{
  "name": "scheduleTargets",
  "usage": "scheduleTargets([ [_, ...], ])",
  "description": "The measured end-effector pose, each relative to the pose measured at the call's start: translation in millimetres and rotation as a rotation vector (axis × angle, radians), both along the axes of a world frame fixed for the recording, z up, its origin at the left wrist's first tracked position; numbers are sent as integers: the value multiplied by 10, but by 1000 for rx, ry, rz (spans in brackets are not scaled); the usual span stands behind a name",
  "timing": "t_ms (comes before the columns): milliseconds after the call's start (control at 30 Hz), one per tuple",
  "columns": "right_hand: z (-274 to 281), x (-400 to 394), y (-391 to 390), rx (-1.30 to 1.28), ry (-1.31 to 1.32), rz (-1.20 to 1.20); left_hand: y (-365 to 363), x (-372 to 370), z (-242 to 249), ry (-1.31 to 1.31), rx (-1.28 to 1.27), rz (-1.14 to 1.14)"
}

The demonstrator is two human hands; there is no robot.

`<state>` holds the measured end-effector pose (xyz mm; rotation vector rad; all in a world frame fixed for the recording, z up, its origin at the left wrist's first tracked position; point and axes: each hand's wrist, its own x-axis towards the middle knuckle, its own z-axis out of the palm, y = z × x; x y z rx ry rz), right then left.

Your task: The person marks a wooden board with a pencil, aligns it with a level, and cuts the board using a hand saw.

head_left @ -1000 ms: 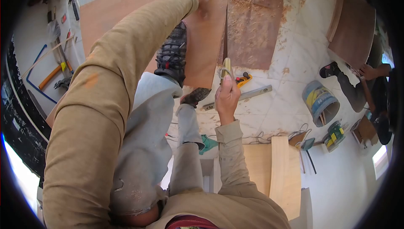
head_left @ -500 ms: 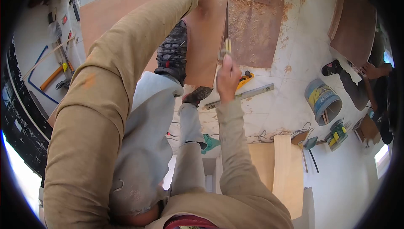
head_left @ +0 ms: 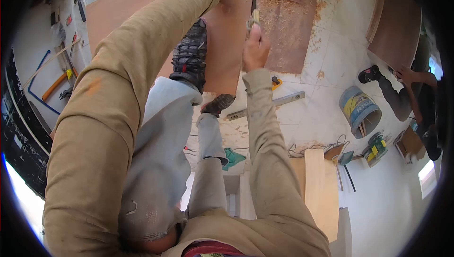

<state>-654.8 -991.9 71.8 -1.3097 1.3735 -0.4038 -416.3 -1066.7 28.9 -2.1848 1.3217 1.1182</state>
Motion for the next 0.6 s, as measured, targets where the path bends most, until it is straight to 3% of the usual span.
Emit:
scheduleTargets([
  [33,-220,240,-291,20,-50,-26,15,-52,174,-51,-49,-18],
  [133,-252,87,-73,90,-67,-60,108,-152,405,-77,-50,-55],
  [267,545,-849,992,174,-174,-141,100,-112,424,-62,-79,-68],
  [333,625,-858,1020,182,-187,-118,31,-89,555,-51,-31,-77],
  [400,410,-348,495,-45,10,5,87,-168,565,-36,-5,-80],
  [467,-78,174,-129,-130,-1,-1,85,-132,492,-61,-32,-66],
  [600,-247,49,-65,58,-65,-13,62,-109,490,-44,-40,-54],
])
